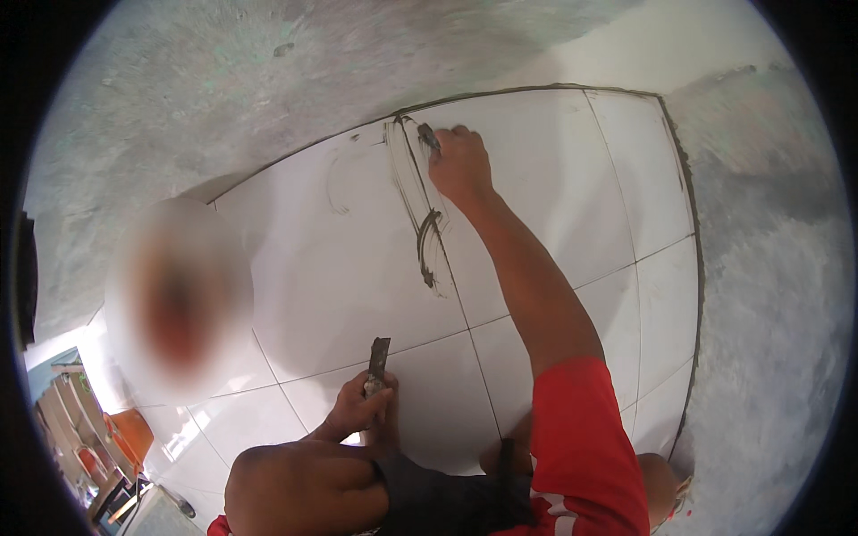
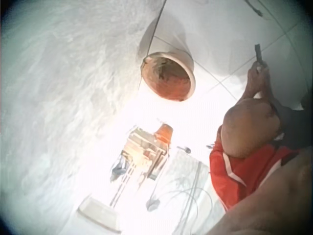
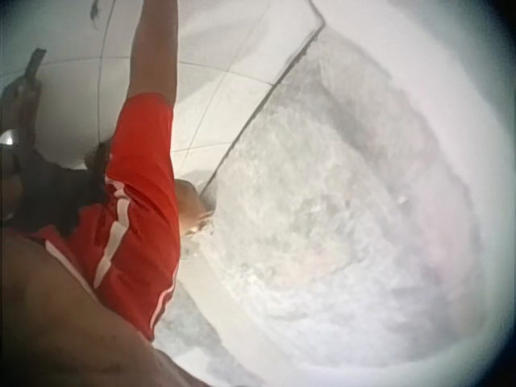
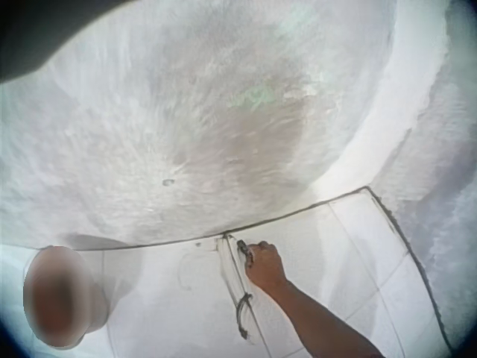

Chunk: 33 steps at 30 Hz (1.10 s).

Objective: The person scoops grout from a bucket using a trowel and applies it to the gaps between white floor tiles. They use a smaller tool to press the grout into the joints and smooth the surface.

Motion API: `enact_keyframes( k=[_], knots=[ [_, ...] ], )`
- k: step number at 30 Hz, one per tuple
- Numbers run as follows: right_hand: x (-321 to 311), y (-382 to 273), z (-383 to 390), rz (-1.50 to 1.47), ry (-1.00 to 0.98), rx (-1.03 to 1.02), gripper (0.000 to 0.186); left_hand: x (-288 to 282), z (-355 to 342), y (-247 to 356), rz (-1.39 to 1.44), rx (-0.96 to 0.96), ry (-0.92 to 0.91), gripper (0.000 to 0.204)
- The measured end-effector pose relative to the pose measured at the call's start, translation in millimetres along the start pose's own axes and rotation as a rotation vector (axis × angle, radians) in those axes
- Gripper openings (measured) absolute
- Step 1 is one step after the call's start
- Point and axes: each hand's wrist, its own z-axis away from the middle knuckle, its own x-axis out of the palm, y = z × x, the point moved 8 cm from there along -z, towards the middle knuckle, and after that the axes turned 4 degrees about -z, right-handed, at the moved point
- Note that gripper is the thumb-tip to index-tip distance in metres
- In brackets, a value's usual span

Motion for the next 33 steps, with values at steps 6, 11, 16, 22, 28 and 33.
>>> enact_keyframes(
  k=[6, 11, 16, 22, 28, 33],
  knots=[
    [28.9, -25.6, -45.8, 0.059, -0.125, -0.231, 0.027, -6.1, -0.7, 10.9, -0.021, 0.014, 0.005, 0.024],
    [23.4, -35.5, 21.8, 0.003, -0.476, -0.345, 0.029, -7.5, 0.1, 9.0, -0.011, 0.009, 0.006, 0.023],
    [-24.2, -43.2, 157.4, -0.101, -0.472, -0.468, 0.015, -2.8, -1.9, 9.5, 0.025, 0.052, -0.001, 0.023],
    [-47.4, -32.3, 218.0, -0.243, -0.584, -0.253, 0.031, -4.8, -3.7, 3.1, -0.002, 0.081, 0.007, 0.023],
    [-39.4, -45.3, 207.6, -0.051, -0.234, -0.209, 0.026, -0.6, -9.3, -1.7, 0.023, 0.115, -0.007, 0.023],
    [-34.3, -63.2, 240.5, -0.244, -0.482, -0.181, 0.02, -2.2, -0.6, 7.8, -0.002, 0.105, 0.043, 0.023]
  ],
)
